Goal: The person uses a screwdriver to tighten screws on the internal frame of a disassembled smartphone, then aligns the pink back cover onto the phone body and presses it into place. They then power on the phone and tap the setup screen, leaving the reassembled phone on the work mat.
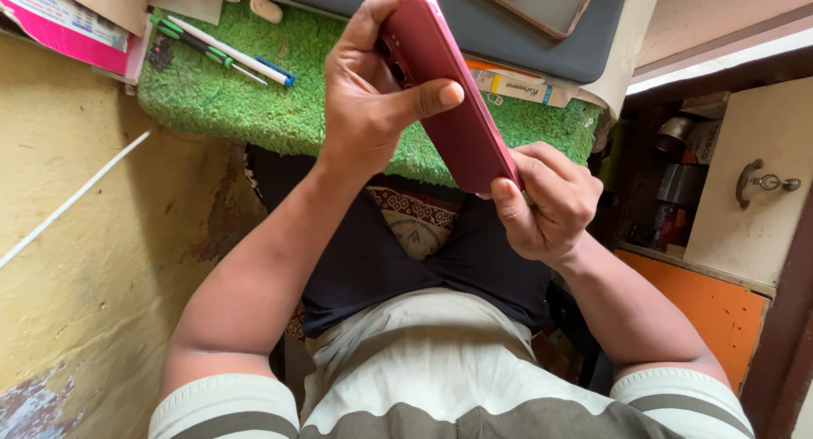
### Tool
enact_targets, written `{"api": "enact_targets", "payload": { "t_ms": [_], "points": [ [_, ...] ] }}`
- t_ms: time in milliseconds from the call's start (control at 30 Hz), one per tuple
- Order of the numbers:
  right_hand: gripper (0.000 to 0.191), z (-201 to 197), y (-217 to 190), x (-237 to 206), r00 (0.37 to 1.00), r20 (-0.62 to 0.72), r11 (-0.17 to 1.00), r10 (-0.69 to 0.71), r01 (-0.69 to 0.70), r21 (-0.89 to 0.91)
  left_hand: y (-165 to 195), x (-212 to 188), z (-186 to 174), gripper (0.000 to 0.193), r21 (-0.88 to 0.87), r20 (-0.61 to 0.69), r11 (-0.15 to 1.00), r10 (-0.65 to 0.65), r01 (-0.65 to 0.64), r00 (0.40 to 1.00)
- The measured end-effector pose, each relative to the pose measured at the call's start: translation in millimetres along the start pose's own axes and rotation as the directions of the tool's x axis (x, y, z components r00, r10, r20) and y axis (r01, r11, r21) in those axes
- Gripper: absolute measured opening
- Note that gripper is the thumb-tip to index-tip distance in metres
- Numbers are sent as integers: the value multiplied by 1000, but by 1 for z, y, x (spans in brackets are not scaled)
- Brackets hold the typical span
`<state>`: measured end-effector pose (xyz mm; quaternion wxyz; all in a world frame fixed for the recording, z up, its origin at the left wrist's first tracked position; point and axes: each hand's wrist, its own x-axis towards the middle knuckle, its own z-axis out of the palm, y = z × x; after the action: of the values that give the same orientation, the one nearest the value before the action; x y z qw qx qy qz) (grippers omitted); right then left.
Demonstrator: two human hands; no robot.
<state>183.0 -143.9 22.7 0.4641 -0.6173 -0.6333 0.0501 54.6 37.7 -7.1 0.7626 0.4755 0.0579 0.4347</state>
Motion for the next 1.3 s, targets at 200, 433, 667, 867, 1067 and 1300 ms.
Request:
{"api": "enact_targets", "payload": {
  "t_ms": [200,433,667,867,1067,1300],
  "points": [
    [22,-5,10,5,997,78,999,-3,0,32,9,3,-27,22,148,-5,988,38,-36,999],
    [28,-11,29,5,997,56,991,56,-63,120,4,4,-12,38,184,-264,981,-9,60,964],
    [37,-1,35,-6,934,24,794,357,-317,519,11,-12,36,119,685,14,700,264,-202,964],
    [35,-1,49,-7,861,53,452,507,-318,833,8,-6,11,87,597,29,795,113,-108,993],
    [36,-4,61,-9,825,129,272,549,-322,907,17,5,-11,51,339,-4,941,-8,9,1000],
    [32,3,63,-13,755,194,188,626,-387,903,11,3,-1,47,301,-167,951,-16,66,986]
  ]
}}
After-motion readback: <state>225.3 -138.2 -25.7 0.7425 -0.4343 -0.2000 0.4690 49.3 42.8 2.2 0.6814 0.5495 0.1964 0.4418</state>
